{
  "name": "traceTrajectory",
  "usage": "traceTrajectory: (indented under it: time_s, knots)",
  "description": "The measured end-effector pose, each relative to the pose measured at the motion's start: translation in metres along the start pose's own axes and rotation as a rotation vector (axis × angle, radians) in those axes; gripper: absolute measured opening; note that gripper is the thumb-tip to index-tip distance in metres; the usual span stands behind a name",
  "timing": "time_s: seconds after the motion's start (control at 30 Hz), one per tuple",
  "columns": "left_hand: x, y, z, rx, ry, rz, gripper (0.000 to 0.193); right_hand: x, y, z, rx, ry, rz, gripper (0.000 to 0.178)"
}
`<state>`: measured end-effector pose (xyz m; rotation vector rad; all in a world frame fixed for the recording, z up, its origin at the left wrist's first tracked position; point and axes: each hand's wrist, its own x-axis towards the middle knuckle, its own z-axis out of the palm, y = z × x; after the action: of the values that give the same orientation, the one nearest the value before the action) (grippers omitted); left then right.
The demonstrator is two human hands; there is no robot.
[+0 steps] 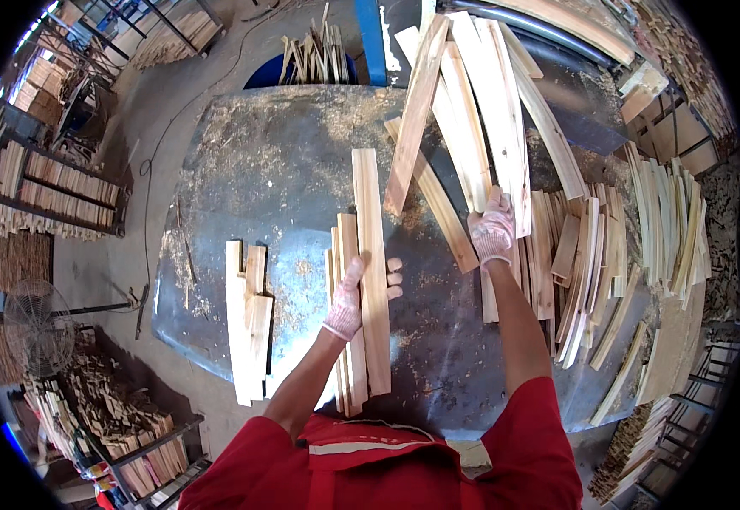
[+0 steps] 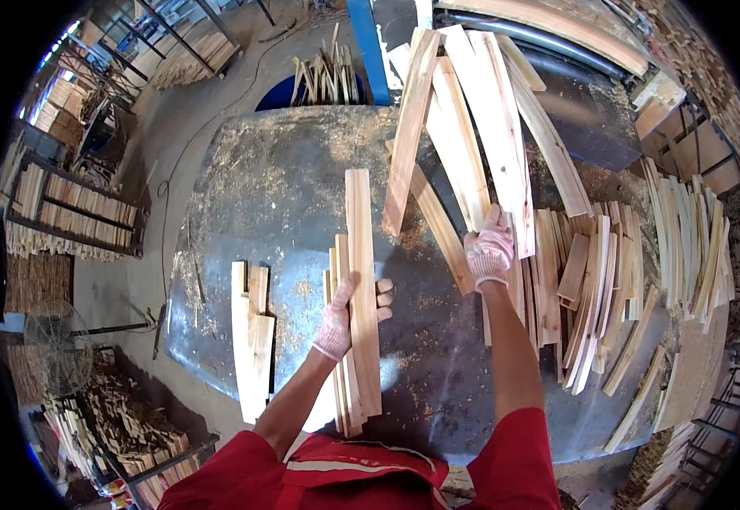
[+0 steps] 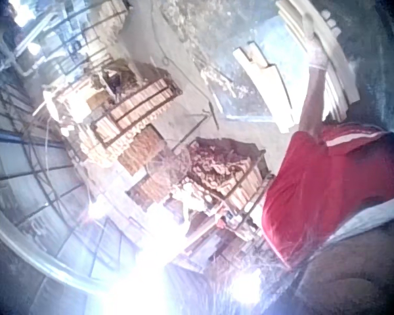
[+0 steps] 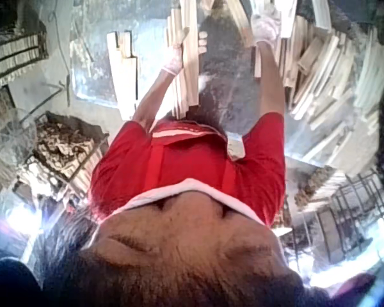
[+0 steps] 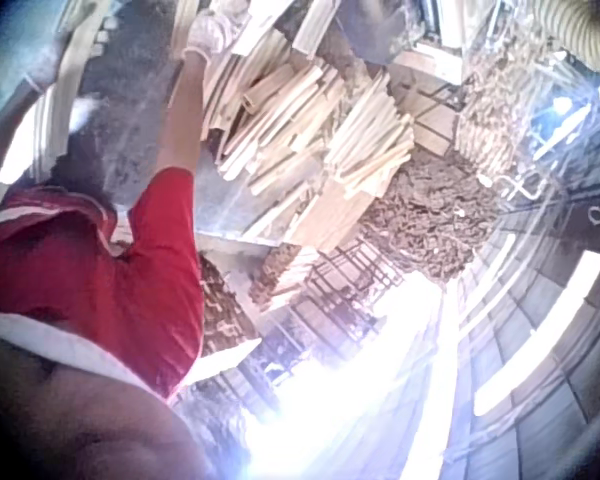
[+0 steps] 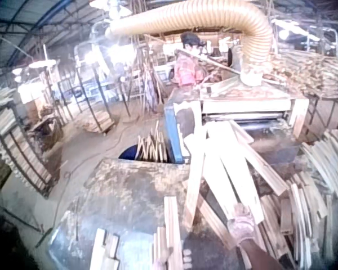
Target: The person stacks small wooden planks on a workbench in a workshop. They pick up planks from a pile, align them, and place them into a neat stack, occasionally adjusting the stack to keep it organized.
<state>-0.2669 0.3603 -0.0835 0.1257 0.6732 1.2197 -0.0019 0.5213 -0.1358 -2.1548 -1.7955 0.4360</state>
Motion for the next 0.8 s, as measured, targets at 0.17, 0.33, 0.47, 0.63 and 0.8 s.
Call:
traceTrajectory:
  time_s: [0.17,0.33,0.47,0.63,0.8]
  knots:
    - [0.002,-0.005,-0.012,-0.090,0.035,0.006,0.055,-0.137,0.027,-0.005,0.110,-0.274,-0.112,0.075]
    - [-0.001,-0.012,-0.023,-0.149,0.113,0.017,0.037,-0.274,0.014,0.002,0.311,-0.215,-0.006,0.071]
    - [-0.016,-0.029,-0.010,0.001,0.072,0.034,0.039,-0.319,-0.039,-0.005,0.902,-0.475,-0.119,0.075]
    - [-0.037,-0.051,0.012,0.233,-0.246,-0.078,0.057,-0.344,-0.022,-0.066,0.560,-0.378,0.045,0.073]
    - [-0.030,-0.084,0.004,0.300,-0.152,-0.300,0.060,-0.393,0.096,-0.104,0.495,0.206,0.218,0.074]
